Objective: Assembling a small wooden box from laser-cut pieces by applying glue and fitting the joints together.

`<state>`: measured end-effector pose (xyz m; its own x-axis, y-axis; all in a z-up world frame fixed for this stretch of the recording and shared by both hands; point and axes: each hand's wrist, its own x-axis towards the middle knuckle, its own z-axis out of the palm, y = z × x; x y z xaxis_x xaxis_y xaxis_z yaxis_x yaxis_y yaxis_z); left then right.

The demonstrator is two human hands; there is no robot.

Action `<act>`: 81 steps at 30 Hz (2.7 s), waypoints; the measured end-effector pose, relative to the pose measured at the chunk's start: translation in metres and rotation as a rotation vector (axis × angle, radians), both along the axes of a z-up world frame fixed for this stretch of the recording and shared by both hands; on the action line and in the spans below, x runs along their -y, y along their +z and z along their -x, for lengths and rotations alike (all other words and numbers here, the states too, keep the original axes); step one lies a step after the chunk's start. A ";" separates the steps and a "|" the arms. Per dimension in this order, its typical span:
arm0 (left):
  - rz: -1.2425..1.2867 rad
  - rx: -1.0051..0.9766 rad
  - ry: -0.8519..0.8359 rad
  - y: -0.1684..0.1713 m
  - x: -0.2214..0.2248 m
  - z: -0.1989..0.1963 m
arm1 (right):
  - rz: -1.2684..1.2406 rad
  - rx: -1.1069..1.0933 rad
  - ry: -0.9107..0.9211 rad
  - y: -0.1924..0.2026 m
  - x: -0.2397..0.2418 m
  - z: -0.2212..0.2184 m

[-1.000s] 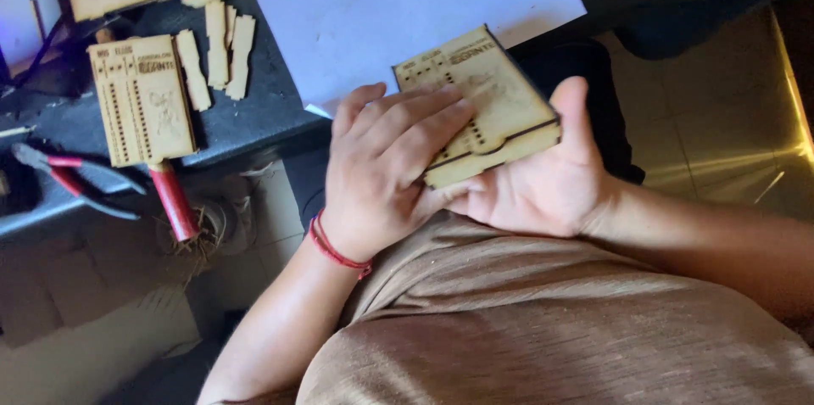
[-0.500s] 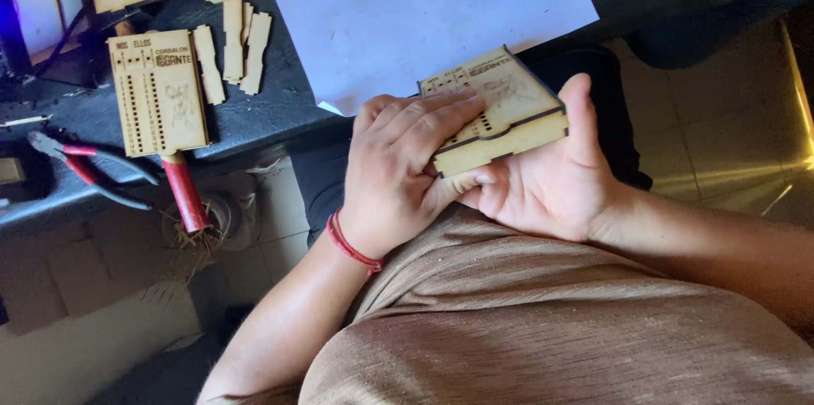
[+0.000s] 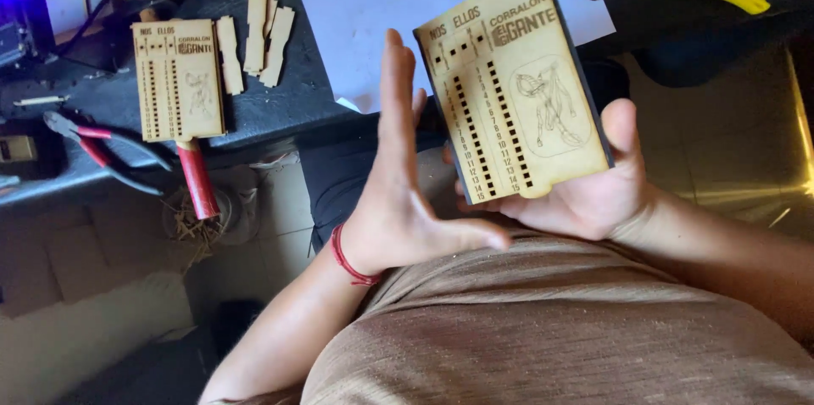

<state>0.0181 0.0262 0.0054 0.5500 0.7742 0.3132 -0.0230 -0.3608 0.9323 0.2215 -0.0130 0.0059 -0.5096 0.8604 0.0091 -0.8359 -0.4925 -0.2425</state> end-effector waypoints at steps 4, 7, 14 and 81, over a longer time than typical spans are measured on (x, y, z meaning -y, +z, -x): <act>0.181 -0.042 0.008 0.015 0.002 -0.011 | -0.069 0.074 0.029 -0.014 0.004 -0.003; 0.099 0.127 0.000 -0.001 0.007 -0.012 | -0.078 0.041 -0.059 -0.007 0.000 0.005; -0.016 0.166 0.009 0.005 0.004 -0.008 | -0.144 0.059 0.008 -0.033 -0.005 -0.010; 0.722 0.654 0.205 -0.011 -0.073 -0.001 | -0.233 0.048 0.401 -0.048 -0.016 -0.022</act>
